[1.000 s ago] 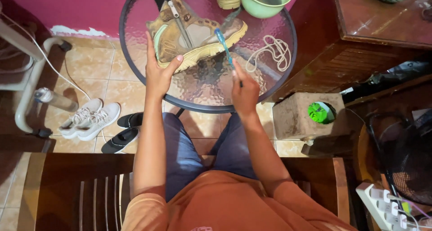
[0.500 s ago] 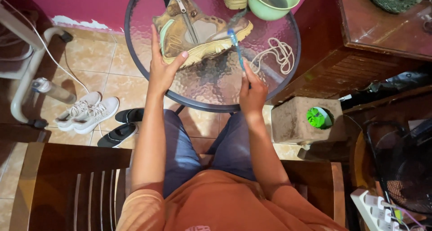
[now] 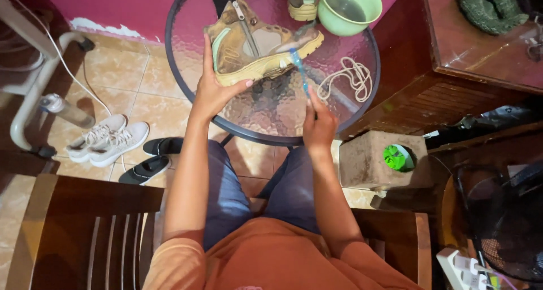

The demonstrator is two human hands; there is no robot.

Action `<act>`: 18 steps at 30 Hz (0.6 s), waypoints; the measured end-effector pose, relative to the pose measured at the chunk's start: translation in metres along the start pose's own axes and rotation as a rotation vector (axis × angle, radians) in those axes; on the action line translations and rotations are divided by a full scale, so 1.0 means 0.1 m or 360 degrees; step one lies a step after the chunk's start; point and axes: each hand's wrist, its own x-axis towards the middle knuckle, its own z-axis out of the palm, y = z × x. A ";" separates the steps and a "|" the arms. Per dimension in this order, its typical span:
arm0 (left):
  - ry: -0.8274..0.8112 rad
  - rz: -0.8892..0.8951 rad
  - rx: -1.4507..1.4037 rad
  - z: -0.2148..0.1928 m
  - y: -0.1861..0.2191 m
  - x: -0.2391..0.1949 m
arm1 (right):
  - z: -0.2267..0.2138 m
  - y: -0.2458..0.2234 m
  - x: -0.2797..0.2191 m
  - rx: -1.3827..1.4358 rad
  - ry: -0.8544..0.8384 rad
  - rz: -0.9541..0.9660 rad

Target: The person scrubs a brown hiking boot with a toothbrush, focusing on the sole and side panels. They dip the brush into a bowl of water and continue scrubbing different areas of the boot.

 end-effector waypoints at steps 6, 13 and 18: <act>0.0036 -0.0054 -0.0002 0.01 0.00 0.01 | 0.06 -0.10 -0.01 0.0012 -0.0373 0.0086; 0.0045 -0.0084 0.0045 -0.01 0.05 0.01 | 0.11 -0.06 0.06 0.0008 -0.0475 -0.0372; 0.0029 -0.0077 0.0024 -0.01 0.00 0.02 | 0.09 -0.19 0.07 0.0167 -0.0452 -0.0459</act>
